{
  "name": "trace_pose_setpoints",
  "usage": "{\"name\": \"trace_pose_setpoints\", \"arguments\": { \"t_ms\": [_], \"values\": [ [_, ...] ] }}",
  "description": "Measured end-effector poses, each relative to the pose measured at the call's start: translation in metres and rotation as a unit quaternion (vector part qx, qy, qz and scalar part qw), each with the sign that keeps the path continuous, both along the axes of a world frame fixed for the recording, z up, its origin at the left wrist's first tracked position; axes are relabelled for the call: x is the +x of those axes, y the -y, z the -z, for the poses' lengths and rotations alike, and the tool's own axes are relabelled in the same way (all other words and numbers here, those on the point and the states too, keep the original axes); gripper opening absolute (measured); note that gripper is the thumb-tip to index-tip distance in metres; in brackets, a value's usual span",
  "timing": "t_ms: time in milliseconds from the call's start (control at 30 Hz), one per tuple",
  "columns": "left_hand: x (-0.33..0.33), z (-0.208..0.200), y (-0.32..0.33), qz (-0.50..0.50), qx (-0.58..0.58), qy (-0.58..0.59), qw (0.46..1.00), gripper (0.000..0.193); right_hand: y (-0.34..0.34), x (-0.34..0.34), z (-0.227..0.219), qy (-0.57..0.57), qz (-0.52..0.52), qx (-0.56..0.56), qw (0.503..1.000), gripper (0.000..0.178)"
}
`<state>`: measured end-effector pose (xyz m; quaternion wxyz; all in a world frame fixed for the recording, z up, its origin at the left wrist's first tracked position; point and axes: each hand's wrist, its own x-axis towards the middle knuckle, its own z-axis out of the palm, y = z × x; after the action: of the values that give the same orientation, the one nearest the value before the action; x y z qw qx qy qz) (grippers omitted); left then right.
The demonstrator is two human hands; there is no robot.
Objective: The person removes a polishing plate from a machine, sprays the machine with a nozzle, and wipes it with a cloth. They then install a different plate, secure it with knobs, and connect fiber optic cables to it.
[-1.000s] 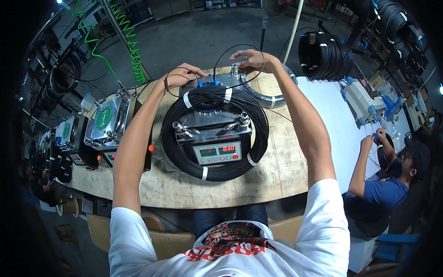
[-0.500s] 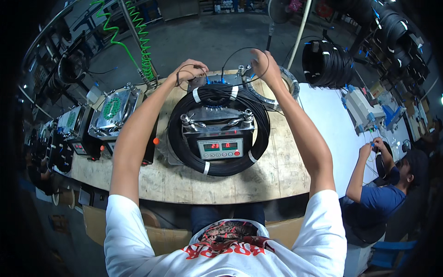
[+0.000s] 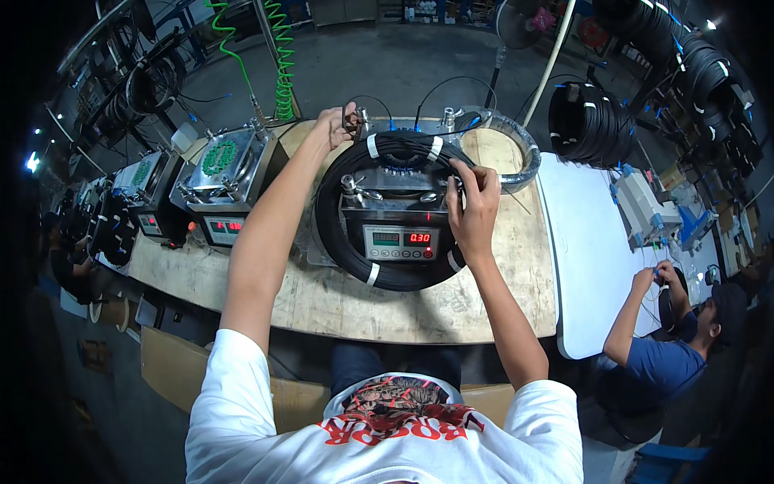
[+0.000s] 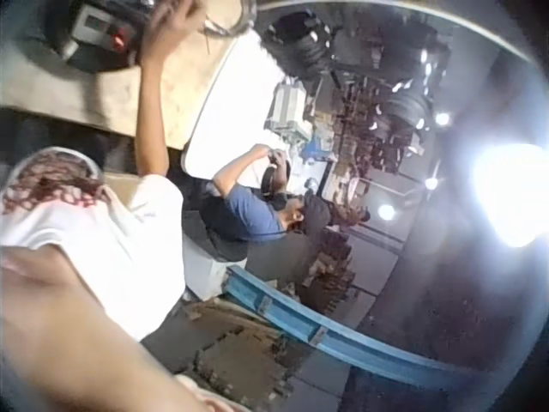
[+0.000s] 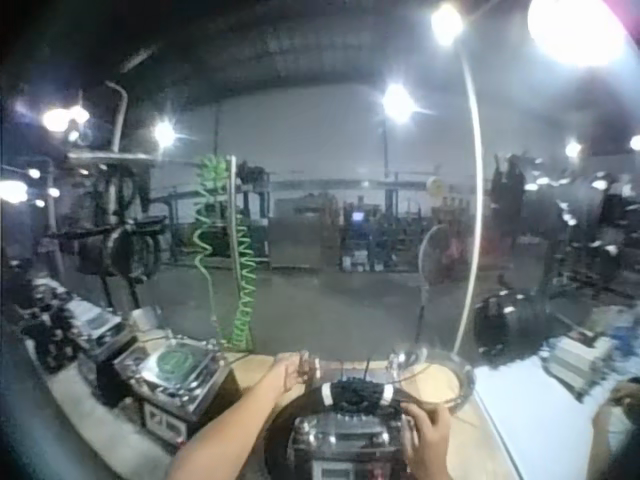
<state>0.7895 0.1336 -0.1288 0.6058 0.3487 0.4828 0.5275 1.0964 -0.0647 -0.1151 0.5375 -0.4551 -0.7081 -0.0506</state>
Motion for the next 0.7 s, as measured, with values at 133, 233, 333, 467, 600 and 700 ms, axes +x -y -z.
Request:
{"name": "trace_pose_setpoints", "arguments": {
  "t_ms": [133, 233, 333, 467, 600, 700],
  "values": [
    [-0.006, 0.018, 0.000, -0.171, 0.048, 0.056, 0.983, 0.029, -0.004, -0.010, 0.014, -0.014, 0.025, 0.072, 0.997, 0.029],
    [-0.012, 0.021, 0.000, -0.158, 0.023, 0.035, 0.987, 0.018, 0.001, -0.009, 0.018, -0.012, 0.074, 0.064, 0.995, 0.028],
    [0.017, 0.005, 0.011, -0.165, 0.024, 0.033, 0.985, 0.036, 0.000, 0.003, 0.027, 0.006, 0.051, 0.052, 0.997, 0.026],
    [0.016, 0.001, 0.020, -0.197, 0.050, 0.036, 0.978, 0.035, 0.005, -0.009, 0.023, -0.012, 0.053, 0.018, 0.998, 0.027],
    [0.003, 0.013, 0.017, -0.157, 0.097, 0.110, 0.977, 0.038, 0.016, -0.019, 0.021, 0.049, 0.101, -0.010, 0.994, 0.047],
    [-0.001, 0.007, 0.009, -0.180, 0.068, 0.111, 0.975, 0.039, 0.018, -0.022, 0.017, 0.085, 0.119, -0.015, 0.989, 0.060]
  ]
}}
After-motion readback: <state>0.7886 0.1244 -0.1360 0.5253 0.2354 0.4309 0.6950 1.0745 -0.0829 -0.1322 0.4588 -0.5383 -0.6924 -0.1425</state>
